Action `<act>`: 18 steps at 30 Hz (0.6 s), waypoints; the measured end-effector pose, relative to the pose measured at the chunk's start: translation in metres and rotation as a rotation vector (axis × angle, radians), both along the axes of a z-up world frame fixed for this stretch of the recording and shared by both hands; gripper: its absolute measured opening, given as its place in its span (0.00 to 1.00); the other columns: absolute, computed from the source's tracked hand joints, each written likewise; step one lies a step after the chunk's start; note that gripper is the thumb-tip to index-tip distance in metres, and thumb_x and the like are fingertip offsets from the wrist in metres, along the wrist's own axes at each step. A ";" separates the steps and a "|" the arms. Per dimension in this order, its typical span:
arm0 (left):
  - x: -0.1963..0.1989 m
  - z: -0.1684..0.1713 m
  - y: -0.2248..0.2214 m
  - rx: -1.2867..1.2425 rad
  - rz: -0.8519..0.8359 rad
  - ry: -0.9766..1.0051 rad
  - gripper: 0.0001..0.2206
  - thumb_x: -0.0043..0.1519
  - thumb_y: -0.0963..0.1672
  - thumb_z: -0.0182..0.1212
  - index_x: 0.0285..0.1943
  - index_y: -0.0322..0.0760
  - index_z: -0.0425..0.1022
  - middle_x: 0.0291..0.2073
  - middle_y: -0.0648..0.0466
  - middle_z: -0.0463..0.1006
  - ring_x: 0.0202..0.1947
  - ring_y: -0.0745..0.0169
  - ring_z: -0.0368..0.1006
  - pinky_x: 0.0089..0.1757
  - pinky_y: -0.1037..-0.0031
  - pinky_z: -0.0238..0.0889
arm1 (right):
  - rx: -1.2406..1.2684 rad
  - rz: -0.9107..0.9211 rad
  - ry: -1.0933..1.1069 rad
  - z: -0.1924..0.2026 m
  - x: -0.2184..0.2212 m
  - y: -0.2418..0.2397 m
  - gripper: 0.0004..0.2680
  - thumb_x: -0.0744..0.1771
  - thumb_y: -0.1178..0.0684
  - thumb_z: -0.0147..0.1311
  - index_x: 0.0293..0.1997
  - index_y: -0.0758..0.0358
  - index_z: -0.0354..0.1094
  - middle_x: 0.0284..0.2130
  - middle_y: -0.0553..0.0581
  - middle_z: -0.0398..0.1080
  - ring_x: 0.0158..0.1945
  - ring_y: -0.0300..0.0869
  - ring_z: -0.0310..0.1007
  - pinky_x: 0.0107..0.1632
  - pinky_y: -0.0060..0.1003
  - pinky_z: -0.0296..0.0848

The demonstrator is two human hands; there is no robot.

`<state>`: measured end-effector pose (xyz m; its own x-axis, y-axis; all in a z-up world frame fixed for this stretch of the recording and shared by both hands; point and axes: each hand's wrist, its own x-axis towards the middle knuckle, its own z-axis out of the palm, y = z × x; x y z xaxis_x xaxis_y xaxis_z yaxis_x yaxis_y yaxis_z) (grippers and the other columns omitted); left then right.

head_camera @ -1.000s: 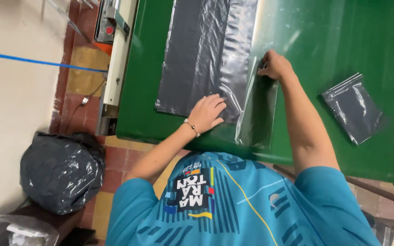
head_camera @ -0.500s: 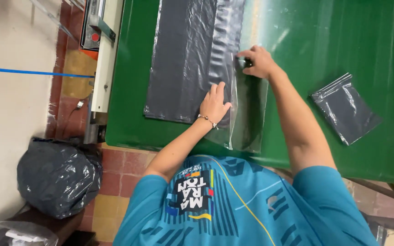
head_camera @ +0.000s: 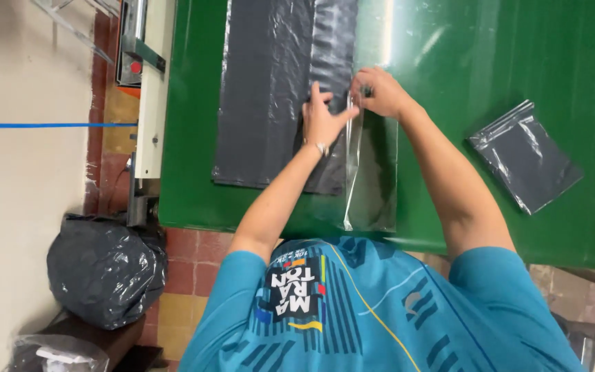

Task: Folding black plastic bags and inserting them into clear plastic sleeves for packaging

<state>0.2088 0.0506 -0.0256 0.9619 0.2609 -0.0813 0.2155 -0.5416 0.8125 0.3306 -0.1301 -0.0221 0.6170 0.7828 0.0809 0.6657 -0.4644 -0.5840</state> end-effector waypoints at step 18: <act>0.043 0.045 -0.076 -1.502 -0.159 0.062 0.06 0.71 0.48 0.55 0.45 0.50 0.65 0.59 0.49 0.77 0.59 0.50 0.75 0.44 0.59 0.80 | 0.796 -0.837 0.824 0.004 -0.120 -0.139 0.22 0.70 0.54 0.57 0.71 0.64 0.48 0.43 0.64 0.76 0.42 0.44 0.82 0.40 0.24 0.81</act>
